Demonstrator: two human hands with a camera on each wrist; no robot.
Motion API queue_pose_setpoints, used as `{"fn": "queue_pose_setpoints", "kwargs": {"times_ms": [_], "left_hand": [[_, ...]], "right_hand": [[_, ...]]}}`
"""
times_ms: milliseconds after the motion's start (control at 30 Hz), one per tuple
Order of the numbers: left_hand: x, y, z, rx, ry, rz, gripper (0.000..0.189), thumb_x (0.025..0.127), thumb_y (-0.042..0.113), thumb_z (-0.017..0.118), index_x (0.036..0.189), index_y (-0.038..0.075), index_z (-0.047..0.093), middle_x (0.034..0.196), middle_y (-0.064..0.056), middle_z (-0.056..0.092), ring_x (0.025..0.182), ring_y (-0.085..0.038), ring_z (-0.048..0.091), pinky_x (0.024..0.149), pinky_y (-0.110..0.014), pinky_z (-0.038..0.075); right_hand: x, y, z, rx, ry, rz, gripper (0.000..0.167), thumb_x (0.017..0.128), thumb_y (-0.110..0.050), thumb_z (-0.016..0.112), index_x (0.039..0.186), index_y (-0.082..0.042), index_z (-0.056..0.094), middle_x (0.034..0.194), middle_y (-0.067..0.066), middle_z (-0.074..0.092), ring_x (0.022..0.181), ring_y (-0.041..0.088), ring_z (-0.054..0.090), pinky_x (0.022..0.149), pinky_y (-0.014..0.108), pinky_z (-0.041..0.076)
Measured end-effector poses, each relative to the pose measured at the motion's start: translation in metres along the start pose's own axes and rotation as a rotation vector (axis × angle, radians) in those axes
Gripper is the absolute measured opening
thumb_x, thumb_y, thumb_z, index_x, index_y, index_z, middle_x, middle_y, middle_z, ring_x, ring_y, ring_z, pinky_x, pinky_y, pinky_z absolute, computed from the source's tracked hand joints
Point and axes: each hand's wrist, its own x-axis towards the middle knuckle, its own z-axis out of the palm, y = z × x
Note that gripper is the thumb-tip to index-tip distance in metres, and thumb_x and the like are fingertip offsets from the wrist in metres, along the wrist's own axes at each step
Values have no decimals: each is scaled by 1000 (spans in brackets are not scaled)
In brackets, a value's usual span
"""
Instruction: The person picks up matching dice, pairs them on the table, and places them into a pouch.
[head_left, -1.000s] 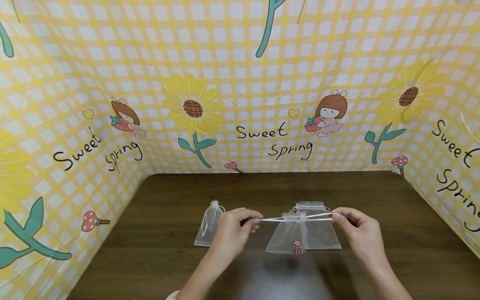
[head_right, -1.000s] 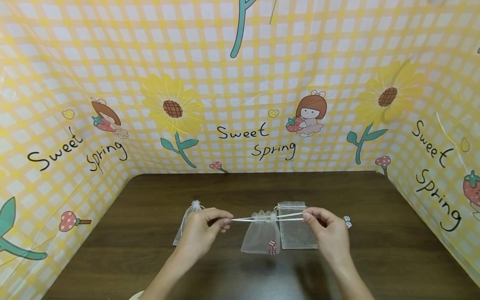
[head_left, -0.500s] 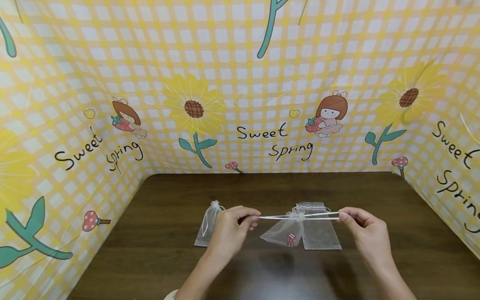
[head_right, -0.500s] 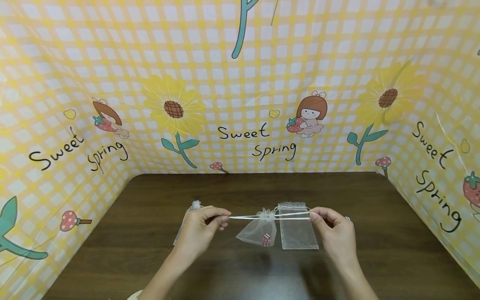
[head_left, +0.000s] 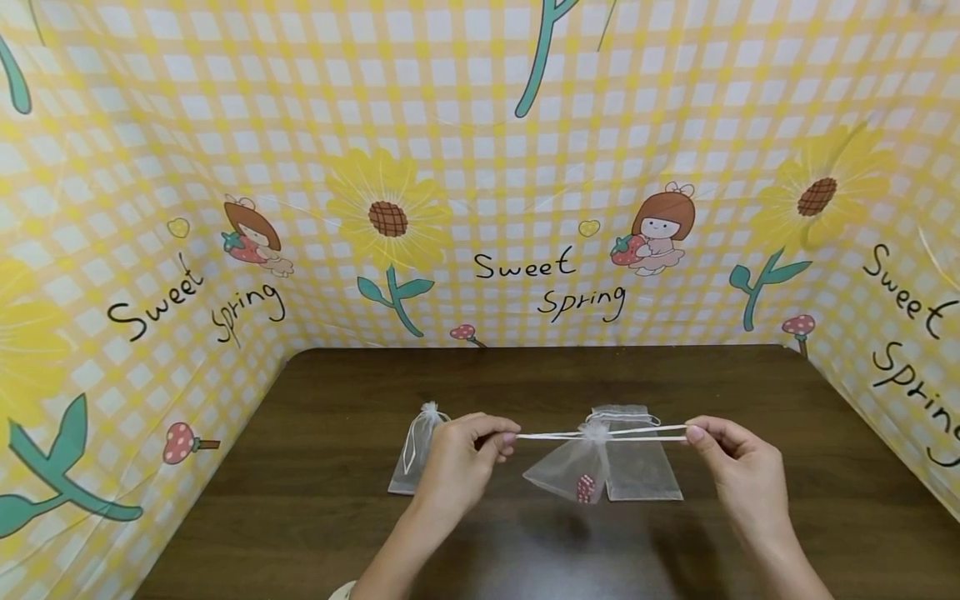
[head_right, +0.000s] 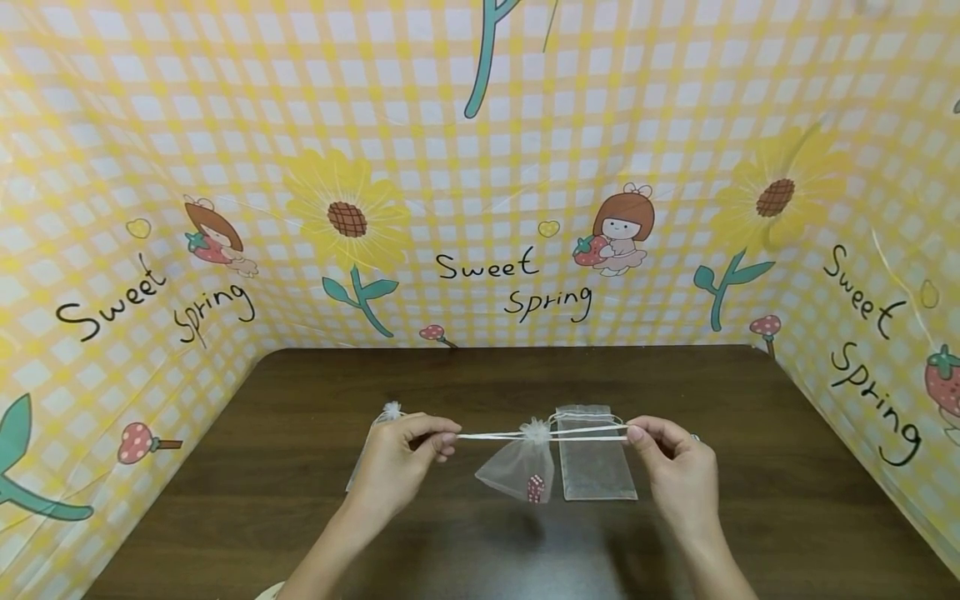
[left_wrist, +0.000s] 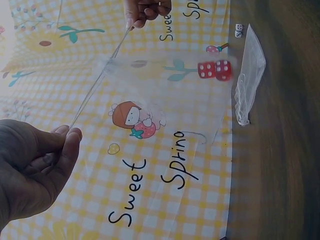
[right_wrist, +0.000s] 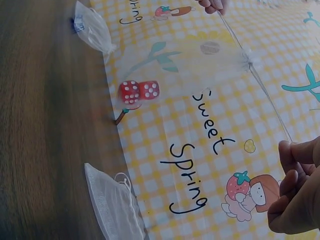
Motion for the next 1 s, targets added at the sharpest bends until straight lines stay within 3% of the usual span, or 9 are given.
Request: {"fn": "queue_pose_setpoints", "kwargs": {"times_ms": [300, 767, 1000], "left_hand": [[0, -1, -1, 14, 1, -5, 10, 78, -11, 65, 85, -5, 70, 76, -7, 66, 61, -13, 62, 57, -23, 53], [0, -1, -1, 11, -5, -31, 9, 80, -8, 64, 85, -3, 70, 78, -7, 66, 63, -19, 64, 58, -24, 53], [0, -1, 0, 26, -8, -34, 10, 81, -9, 64, 85, -2, 70, 79, -9, 67, 63, -21, 64, 57, -20, 52]], "right_hand": [[2, 0, 1, 81, 16, 27, 14, 84, -5, 67, 87, 9, 65, 67, -7, 64, 66, 3, 57, 59, 13, 43], [1, 1, 2, 131, 41, 24, 4, 84, -2, 66, 81, -1, 68, 65, -5, 64, 64, 3, 58, 59, 13, 43], [2, 7, 1, 167, 51, -36, 8, 84, -4, 67, 82, 4, 67, 65, -1, 65, 65, 3, 57, 59, 13, 42]]}}
